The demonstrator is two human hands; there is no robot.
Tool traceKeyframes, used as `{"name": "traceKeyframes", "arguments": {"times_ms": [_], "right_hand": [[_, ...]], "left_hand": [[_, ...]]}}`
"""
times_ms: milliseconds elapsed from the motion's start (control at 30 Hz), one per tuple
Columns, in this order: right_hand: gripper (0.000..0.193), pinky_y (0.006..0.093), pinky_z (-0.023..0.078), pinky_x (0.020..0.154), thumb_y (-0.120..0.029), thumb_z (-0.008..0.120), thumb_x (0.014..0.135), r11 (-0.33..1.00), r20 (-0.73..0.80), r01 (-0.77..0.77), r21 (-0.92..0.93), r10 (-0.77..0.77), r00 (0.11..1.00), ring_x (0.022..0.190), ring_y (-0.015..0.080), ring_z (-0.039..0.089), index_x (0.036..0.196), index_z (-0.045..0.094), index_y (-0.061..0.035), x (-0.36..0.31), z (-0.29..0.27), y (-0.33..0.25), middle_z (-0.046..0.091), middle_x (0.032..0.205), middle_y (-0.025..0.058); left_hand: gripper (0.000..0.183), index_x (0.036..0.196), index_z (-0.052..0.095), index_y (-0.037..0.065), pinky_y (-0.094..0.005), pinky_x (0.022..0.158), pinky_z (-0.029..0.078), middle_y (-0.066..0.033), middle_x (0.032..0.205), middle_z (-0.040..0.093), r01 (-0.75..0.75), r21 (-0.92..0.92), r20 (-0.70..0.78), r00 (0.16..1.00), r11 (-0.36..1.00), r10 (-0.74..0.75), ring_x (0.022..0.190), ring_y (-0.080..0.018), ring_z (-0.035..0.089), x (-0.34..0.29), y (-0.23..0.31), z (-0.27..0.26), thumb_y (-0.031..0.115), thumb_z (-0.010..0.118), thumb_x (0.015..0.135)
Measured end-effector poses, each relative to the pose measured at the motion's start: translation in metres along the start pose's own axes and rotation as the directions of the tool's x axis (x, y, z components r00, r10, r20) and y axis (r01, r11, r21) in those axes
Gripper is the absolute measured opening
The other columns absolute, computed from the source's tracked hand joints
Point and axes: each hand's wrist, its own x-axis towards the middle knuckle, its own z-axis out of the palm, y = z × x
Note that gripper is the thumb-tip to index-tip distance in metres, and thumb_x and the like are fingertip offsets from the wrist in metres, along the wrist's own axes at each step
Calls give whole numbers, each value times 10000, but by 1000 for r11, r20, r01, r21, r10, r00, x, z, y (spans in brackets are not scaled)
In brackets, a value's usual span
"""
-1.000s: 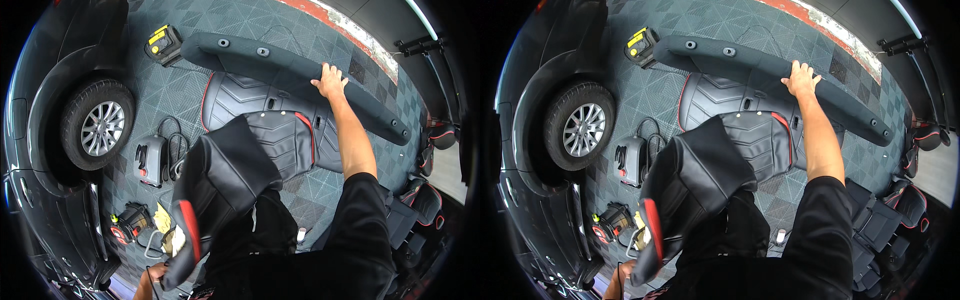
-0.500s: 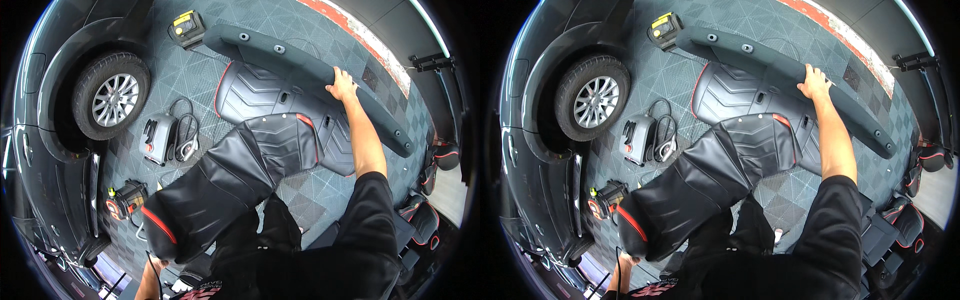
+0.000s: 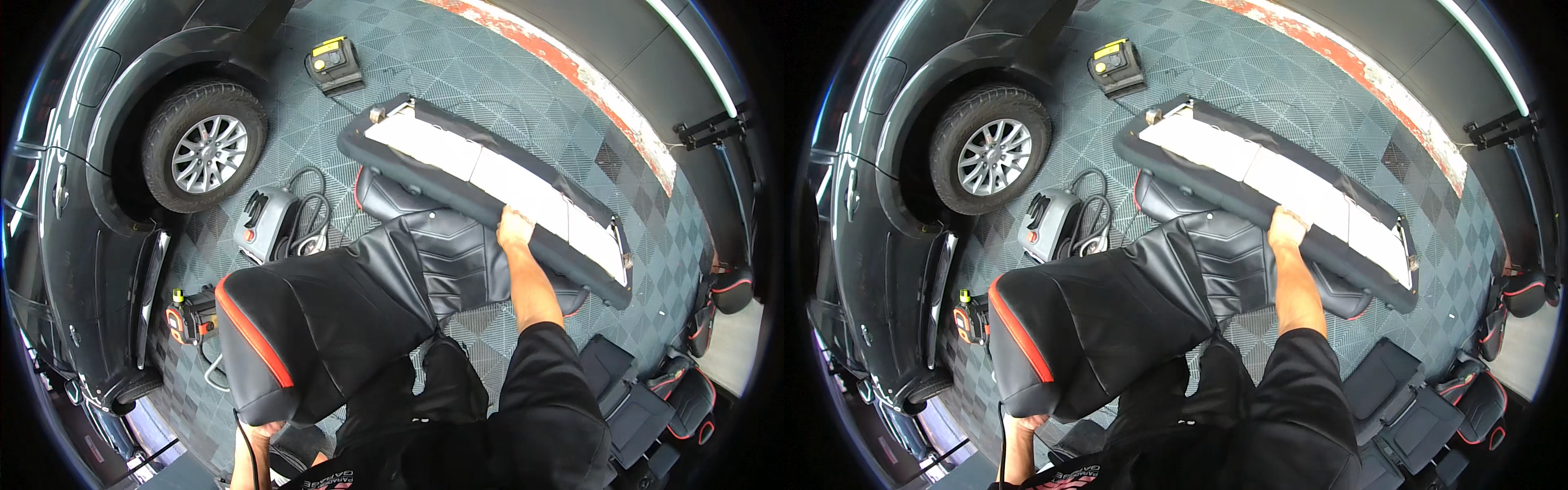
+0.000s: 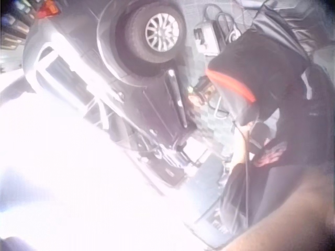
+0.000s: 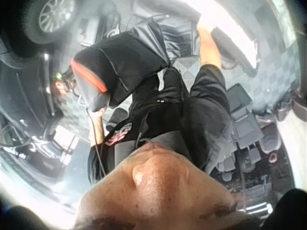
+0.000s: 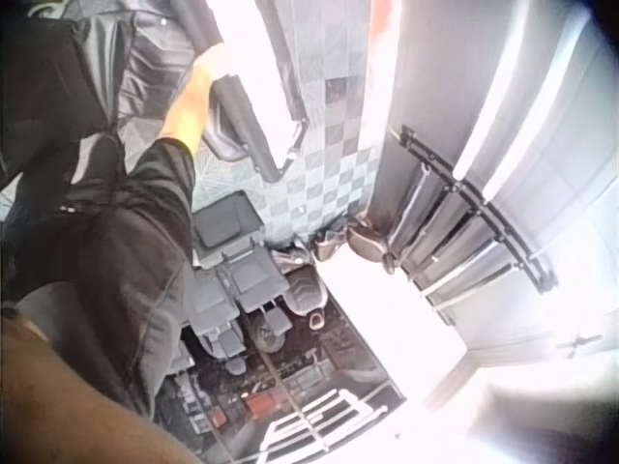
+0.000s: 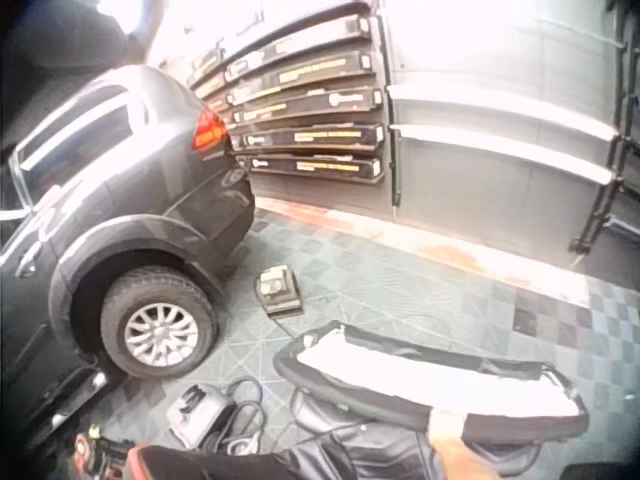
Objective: The person removes the outer fabric cover from a car seat's foam base by unfastening elastic loops and then picks up a separate black seat cover.
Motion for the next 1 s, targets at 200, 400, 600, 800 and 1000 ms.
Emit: {"name": "traceKeyframes", "arguments": {"times_ms": [200,400,600,800,1000], "right_hand": [[423,462,474,997,-231,571,915,976,49,-44,215,34,998,1193,349,607,1310,561,-80,-13,25,66,605,1322,177],[494,401,516,916,-413,639,898,818,22,-9,575,-4,1000,1039,317,677,1191,634,-15,-102,93,72,721,1034,196],[663,394,338,1128,-486,524,986,106,-133,285,953,-699,702,1357,306,449,1427,449,3,-317,30,-87,492,1434,202],[1090,464,239,1190,-667,690,783,-183,-555,643,743,-706,440,1482,371,215,1533,241,-16,-426,-50,-71,233,1580,240],[1046,467,400,1104,-191,905,574,52,-825,853,520,-229,517,1354,411,432,1462,382,-11,-511,-30,-117,393,1488,261]], "left_hand": [[437,1218,599,8,-451,946,447,-151,1173,621,-90,-96,-48,995,991,86,1107,-287,581,-64,-36,11,263,665,870],[477,1261,579,13,-476,992,432,-155,1232,605,-202,-188,30,977,961,211,1159,-307,564,-87,-48,34,290,662,881],[518,1304,559,18,-500,1037,418,-160,1291,590,-364,-242,173,896,899,409,1211,-328,546,-104,-29,59,317,659,892],[559,1346,539,23,-525,1082,403,-165,1350,574,-499,-372,448,642,783,622,1264,-348,528,-102,1,81,343,656,904],[484,1307,574,9,-503,1100,395,-149,1329,601,-181,-562,521,680,807,515,1243,-328,555,-130,-8,113,313,621,932]]}}
